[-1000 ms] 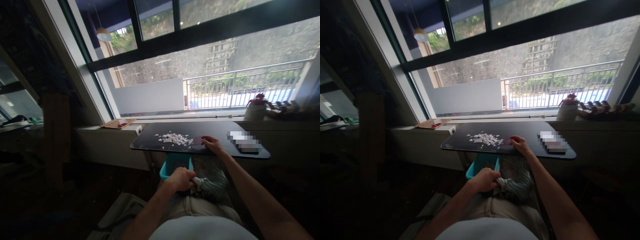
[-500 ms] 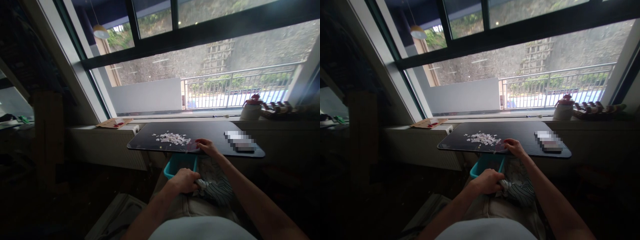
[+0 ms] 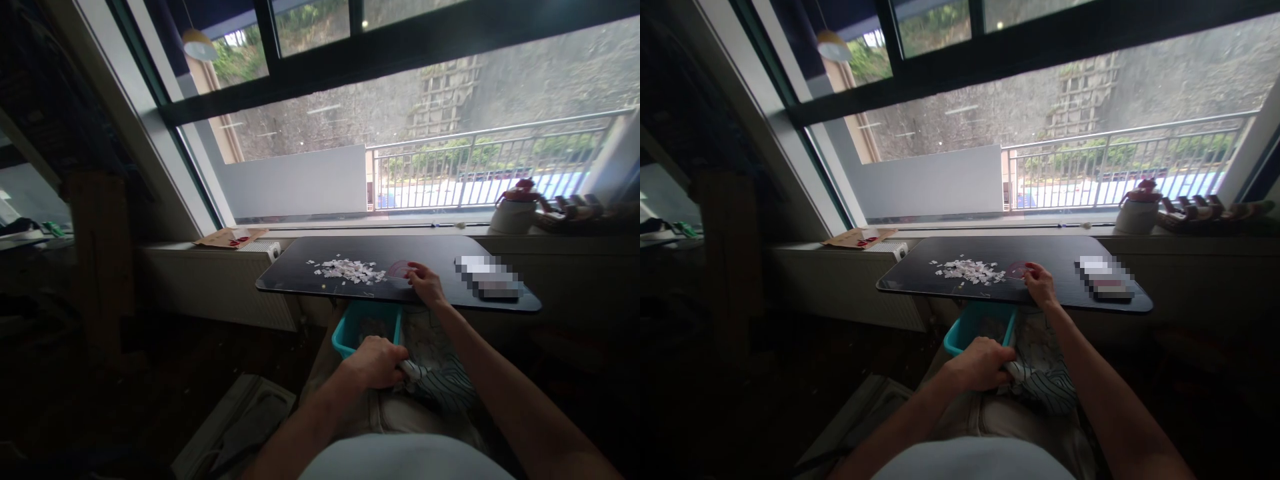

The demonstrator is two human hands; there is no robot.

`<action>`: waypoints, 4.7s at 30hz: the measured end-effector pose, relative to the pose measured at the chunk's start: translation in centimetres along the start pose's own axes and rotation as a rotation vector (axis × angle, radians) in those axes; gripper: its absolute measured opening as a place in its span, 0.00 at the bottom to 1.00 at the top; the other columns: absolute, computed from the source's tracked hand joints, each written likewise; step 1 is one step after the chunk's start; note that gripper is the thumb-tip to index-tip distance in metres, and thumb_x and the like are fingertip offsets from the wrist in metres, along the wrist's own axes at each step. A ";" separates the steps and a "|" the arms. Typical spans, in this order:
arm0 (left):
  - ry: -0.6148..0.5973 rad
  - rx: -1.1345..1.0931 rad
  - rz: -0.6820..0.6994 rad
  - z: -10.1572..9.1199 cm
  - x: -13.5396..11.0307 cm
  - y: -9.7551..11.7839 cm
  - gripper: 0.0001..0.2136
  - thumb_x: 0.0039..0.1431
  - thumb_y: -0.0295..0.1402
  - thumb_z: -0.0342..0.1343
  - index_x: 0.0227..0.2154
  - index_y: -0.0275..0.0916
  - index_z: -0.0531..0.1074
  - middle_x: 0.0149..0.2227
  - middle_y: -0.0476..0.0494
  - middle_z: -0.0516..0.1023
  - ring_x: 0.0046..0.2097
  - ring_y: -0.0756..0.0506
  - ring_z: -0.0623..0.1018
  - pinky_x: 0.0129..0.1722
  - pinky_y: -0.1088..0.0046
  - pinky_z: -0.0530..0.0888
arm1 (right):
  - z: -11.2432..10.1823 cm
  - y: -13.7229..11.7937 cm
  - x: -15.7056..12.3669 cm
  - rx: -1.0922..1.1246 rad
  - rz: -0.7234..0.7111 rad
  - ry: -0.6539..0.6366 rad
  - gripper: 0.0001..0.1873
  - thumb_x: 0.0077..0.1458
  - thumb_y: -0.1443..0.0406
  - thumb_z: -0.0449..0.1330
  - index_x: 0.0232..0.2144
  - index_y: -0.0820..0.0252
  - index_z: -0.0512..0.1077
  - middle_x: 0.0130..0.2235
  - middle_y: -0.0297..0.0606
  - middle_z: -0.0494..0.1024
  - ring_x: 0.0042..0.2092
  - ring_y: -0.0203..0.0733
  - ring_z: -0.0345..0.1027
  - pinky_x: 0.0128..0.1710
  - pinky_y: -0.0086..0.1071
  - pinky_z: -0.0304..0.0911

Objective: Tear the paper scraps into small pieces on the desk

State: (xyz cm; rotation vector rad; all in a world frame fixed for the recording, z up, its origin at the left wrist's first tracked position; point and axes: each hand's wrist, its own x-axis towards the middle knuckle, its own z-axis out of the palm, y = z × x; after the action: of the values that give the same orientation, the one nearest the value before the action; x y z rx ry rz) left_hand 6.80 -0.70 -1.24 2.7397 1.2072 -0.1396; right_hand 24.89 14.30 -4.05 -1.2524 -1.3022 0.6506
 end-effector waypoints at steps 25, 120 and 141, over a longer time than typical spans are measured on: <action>-0.022 0.014 0.015 0.5 -0.1 -0.2 0.10 0.53 0.39 0.52 0.36 0.41 0.71 0.33 0.43 0.77 0.38 0.38 0.77 0.36 0.68 0.71 | 1.3 -0.6 0.1 0.011 -0.026 -0.150 0.17 0.43 0.63 0.56 0.38 0.62 0.73 0.24 0.34 0.76 0.22 0.34 0.65 0.25 0.29 0.63; -0.027 -0.011 -0.023 1.2 -0.1 -0.3 0.10 0.53 0.39 0.54 0.36 0.41 0.72 0.34 0.43 0.77 0.39 0.39 0.76 0.37 0.69 0.71 | 0.3 -1.3 -1.5 -0.041 -0.033 -0.069 0.09 0.39 0.64 0.56 0.24 0.61 0.74 0.21 0.34 0.74 0.25 0.38 0.66 0.26 0.29 0.62; -0.025 -0.024 -0.006 1.1 -0.1 -0.3 0.10 0.53 0.39 0.53 0.36 0.41 0.72 0.33 0.42 0.77 0.39 0.38 0.77 0.37 0.68 0.71 | 0.5 -2.1 -1.9 0.017 -0.054 -0.269 0.14 0.42 0.60 0.59 0.32 0.62 0.74 0.26 0.36 0.77 0.23 0.34 0.65 0.24 0.29 0.63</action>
State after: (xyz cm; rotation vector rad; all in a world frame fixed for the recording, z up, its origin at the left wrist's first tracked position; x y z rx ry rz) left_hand 6.47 -0.72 -2.30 2.7056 1.2031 -0.1580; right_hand 23.43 12.15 -2.84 -1.1394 -1.5423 0.8100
